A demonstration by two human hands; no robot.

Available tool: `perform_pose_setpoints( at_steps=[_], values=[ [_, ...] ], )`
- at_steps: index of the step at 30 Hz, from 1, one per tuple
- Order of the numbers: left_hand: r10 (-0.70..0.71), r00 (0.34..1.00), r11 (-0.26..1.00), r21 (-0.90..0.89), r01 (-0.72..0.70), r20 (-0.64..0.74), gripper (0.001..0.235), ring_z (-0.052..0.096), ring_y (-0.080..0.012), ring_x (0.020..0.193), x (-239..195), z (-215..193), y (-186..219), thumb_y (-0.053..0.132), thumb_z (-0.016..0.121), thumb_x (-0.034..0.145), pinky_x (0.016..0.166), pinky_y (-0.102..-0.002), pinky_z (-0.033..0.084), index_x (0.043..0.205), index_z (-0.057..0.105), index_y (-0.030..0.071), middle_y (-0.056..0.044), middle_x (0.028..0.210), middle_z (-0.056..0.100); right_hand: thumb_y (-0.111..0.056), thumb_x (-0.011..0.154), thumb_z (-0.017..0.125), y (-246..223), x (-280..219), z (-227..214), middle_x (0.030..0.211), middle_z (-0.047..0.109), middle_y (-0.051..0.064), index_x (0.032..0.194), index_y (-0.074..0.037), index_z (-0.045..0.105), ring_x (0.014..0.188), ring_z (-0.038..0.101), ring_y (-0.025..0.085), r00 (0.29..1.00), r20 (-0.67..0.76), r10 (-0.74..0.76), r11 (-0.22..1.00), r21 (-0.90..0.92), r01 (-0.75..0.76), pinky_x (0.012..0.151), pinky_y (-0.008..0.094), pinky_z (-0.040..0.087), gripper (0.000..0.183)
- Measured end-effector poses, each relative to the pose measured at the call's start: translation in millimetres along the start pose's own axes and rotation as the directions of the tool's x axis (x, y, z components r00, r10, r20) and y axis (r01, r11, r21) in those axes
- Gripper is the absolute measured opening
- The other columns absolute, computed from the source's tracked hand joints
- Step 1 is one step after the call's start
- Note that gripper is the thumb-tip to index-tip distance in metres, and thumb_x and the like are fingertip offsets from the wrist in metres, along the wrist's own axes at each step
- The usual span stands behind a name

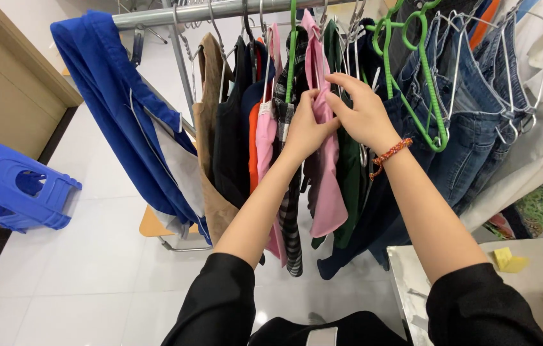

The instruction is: The person folds several pieces of clothing on a metal table. They fold a brown garment, a pink garment, an orange garment, and a black garment, placing each folded item on the table.

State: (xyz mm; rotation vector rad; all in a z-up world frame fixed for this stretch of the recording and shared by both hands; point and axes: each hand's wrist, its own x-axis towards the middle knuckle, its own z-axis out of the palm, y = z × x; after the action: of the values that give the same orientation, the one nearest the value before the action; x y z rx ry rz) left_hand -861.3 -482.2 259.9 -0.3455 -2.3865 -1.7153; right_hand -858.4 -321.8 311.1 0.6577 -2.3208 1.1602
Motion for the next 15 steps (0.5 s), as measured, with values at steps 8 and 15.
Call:
perform_pose_setpoints(
  at_steps=[8, 15],
  values=[
    [0.060, 0.983, 0.997, -0.027, -0.066, -0.171, 0.028, 0.068, -0.0549, 0.101, -76, 20, -49, 0.018, 0.075, 0.094, 0.080, -0.058, 0.054, 0.107, 0.051, 0.011, -0.028, 0.099, 0.067, -0.045, 0.110, 0.057, 6, 8, 30, 0.141, 0.070, 0.001, 0.151, -0.035, 0.059, 0.140, 0.057, 0.027, 0.958, 0.240, 0.157, 0.961, -0.260, -0.093, 0.109, 0.054, 0.042, 0.042],
    [0.251, 0.947, 0.961, 0.168, -0.220, -0.199, 0.022, 0.038, -0.0253, 0.078, -139, 26, -55, 0.000, 0.056, 0.095, 0.070, -0.037, 0.039, 0.090, 0.036, 0.009, -0.006, 0.087, 0.039, -0.030, 0.104, 0.062, -17, -2, 30, 0.153, 0.061, 0.001, 0.141, -0.022, 0.062, 0.156, 0.035, 0.030, 0.980, 0.191, 0.063, 0.980, -0.197, -0.025, 0.108, 0.063, 0.029, 0.039]
  ],
)
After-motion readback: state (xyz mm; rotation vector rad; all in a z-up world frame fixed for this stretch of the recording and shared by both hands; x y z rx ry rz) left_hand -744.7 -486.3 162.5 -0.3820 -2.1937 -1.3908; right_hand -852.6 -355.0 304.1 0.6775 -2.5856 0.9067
